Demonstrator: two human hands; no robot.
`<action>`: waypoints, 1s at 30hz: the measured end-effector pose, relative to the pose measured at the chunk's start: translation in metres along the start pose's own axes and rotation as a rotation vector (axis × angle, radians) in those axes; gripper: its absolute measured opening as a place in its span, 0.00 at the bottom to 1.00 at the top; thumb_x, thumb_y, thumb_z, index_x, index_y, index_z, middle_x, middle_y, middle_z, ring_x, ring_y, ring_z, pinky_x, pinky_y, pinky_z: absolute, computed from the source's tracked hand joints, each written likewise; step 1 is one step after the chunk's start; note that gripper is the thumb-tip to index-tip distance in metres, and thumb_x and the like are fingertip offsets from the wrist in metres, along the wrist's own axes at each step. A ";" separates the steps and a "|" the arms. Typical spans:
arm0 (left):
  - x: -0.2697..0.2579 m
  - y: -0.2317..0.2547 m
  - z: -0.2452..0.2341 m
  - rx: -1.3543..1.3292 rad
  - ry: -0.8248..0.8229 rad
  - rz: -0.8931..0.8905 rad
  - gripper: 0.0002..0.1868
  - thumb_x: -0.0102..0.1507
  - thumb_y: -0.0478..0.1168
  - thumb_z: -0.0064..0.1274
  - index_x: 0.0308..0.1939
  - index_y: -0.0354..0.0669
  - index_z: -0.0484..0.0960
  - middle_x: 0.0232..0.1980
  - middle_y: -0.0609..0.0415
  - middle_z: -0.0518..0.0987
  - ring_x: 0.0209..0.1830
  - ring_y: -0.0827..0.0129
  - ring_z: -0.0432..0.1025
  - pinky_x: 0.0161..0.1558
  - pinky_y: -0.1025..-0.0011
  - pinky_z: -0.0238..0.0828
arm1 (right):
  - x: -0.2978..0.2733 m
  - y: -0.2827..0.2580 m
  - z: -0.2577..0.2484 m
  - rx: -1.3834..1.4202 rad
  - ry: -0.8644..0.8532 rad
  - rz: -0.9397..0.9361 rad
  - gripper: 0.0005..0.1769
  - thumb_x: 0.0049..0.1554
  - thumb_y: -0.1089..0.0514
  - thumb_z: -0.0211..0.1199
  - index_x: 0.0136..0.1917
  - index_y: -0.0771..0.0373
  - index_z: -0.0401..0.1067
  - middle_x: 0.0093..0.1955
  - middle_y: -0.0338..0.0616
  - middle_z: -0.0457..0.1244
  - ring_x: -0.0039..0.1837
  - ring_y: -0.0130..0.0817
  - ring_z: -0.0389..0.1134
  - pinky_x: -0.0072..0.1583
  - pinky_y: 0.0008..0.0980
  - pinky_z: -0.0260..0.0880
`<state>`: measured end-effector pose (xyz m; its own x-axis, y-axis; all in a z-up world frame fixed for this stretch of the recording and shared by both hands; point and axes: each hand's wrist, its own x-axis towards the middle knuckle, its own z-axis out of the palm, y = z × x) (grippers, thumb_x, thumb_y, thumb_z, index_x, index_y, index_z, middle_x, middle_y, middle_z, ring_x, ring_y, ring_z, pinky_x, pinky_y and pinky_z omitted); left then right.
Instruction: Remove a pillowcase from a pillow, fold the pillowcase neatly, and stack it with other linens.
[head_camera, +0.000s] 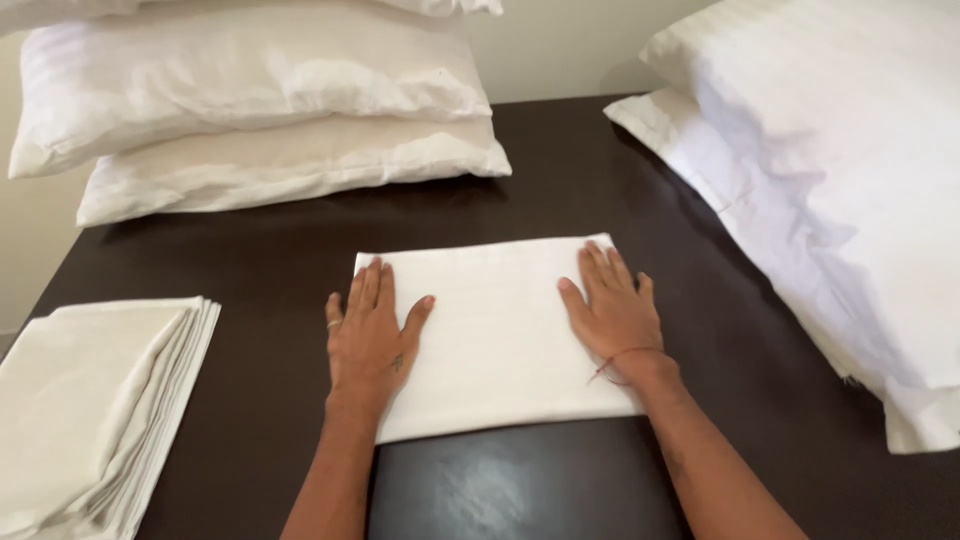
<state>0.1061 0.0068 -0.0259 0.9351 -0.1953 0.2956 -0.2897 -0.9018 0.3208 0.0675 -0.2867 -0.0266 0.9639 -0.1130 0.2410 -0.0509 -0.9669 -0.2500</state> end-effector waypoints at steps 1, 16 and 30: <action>0.001 0.000 -0.001 0.013 -0.009 -0.023 0.44 0.68 0.67 0.34 0.77 0.39 0.56 0.81 0.50 0.52 0.81 0.61 0.44 0.76 0.48 0.35 | 0.000 0.005 -0.004 -0.012 -0.050 0.090 0.41 0.64 0.33 0.36 0.82 0.57 0.44 0.86 0.38 0.38 0.85 0.40 0.34 0.79 0.51 0.30; 0.043 -0.008 -0.003 -0.244 0.290 -0.333 0.14 0.68 0.38 0.55 0.53 0.30 0.78 0.56 0.42 0.69 0.49 0.57 0.68 0.46 0.63 0.74 | -0.002 0.011 -0.003 -0.048 0.027 0.098 0.36 0.65 0.41 0.41 0.78 0.66 0.53 0.84 0.48 0.43 0.83 0.53 0.40 0.76 0.64 0.36; 0.051 -0.008 -0.026 -0.236 0.269 -0.388 0.10 0.71 0.42 0.53 0.43 0.38 0.79 0.47 0.52 0.75 0.39 0.62 0.74 0.39 0.59 0.75 | -0.004 0.001 -0.011 -0.043 -0.074 0.156 0.36 0.65 0.41 0.40 0.78 0.64 0.51 0.85 0.44 0.40 0.84 0.50 0.36 0.76 0.67 0.30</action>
<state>0.1505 0.0146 0.0099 0.9064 0.2692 0.3255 0.0000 -0.7706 0.6374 0.0608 -0.2904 -0.0171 0.9601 -0.2464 0.1320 -0.2106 -0.9482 -0.2376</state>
